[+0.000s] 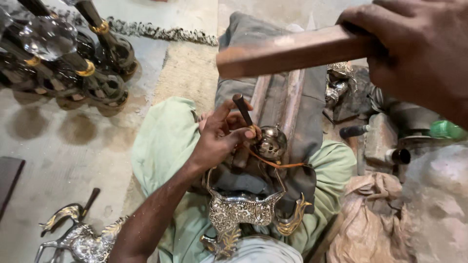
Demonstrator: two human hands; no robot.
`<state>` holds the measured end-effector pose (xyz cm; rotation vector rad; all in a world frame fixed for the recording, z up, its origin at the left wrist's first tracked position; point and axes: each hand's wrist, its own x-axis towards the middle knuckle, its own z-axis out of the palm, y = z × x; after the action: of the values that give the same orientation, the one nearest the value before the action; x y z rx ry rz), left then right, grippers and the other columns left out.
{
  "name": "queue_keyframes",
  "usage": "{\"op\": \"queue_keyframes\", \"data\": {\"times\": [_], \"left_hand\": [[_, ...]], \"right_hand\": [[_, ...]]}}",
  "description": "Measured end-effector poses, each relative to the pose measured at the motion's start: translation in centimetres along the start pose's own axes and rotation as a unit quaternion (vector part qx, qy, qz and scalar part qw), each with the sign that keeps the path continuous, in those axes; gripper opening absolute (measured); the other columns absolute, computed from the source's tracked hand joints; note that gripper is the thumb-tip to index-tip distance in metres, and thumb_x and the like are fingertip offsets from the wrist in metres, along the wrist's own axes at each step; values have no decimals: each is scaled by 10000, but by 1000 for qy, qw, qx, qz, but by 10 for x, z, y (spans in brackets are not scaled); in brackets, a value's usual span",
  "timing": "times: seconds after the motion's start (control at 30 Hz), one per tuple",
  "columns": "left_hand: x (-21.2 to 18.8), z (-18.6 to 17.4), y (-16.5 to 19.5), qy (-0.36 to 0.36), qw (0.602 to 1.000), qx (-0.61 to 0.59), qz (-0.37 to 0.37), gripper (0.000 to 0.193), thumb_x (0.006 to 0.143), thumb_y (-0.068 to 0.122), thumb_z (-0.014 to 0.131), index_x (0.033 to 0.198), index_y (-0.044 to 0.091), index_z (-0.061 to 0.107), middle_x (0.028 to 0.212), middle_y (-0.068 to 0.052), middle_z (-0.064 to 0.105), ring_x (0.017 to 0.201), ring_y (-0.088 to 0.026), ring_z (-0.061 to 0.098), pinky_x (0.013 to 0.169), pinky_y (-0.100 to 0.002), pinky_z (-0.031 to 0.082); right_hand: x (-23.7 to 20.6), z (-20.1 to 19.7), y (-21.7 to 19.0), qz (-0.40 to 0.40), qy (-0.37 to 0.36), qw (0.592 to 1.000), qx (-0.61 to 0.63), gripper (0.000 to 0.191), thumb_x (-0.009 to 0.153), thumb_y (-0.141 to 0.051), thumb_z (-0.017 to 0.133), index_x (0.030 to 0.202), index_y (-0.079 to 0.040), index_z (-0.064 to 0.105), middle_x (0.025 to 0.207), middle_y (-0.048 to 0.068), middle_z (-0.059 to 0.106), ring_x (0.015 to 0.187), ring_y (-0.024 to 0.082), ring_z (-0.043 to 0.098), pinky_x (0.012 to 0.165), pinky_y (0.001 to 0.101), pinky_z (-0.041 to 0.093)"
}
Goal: The person sits on the floor holding a small punch against an ornate silver animal figurine resting on a sand-filled cushion and strikes the punch with a wooden mallet, working the surface of the sculpture. They reposition the punch repeatedly around the figurine's body and briefly lift and turn the piece to reach other areas.
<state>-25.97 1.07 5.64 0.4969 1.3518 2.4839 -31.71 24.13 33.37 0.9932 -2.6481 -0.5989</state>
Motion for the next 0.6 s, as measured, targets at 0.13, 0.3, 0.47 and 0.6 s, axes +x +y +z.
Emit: {"op": "queue_keyframes", "data": {"times": [0.13,0.3,0.47,0.6], "left_hand": [[-1,4,-2,11,1000,-16,13,488,989,41,709,1410,67,465,1066,-129,747,1000,-202,748,897,-349,633],[1,1,-7,21,999,1,28,541,965,31,726,1422,77,441,1057,-124,744,998,-201,745,877,-344,631],[0,2,-4,29,999,34,-2,453,977,19,754,1326,78,470,1055,-137,772,993,-219,764,877,-353,637],[-3,14,16,70,997,24,16,547,960,49,767,1411,124,467,1051,-122,750,1010,-205,762,892,-354,657]], "right_hand": [[11,0,-2,72,-12,989,131,469,936,-152,735,1383,-73,614,957,172,675,734,304,681,718,452,581],[19,-1,-6,38,-173,979,-100,388,912,-187,682,1297,-220,640,869,34,695,709,189,683,785,455,562],[24,-4,-12,53,-235,966,-91,385,926,-217,680,1304,-205,607,915,28,669,723,183,655,656,382,571],[-5,7,-2,-7,-153,980,-125,371,988,-317,646,1345,-231,596,947,13,717,725,146,666,630,387,574]]}}
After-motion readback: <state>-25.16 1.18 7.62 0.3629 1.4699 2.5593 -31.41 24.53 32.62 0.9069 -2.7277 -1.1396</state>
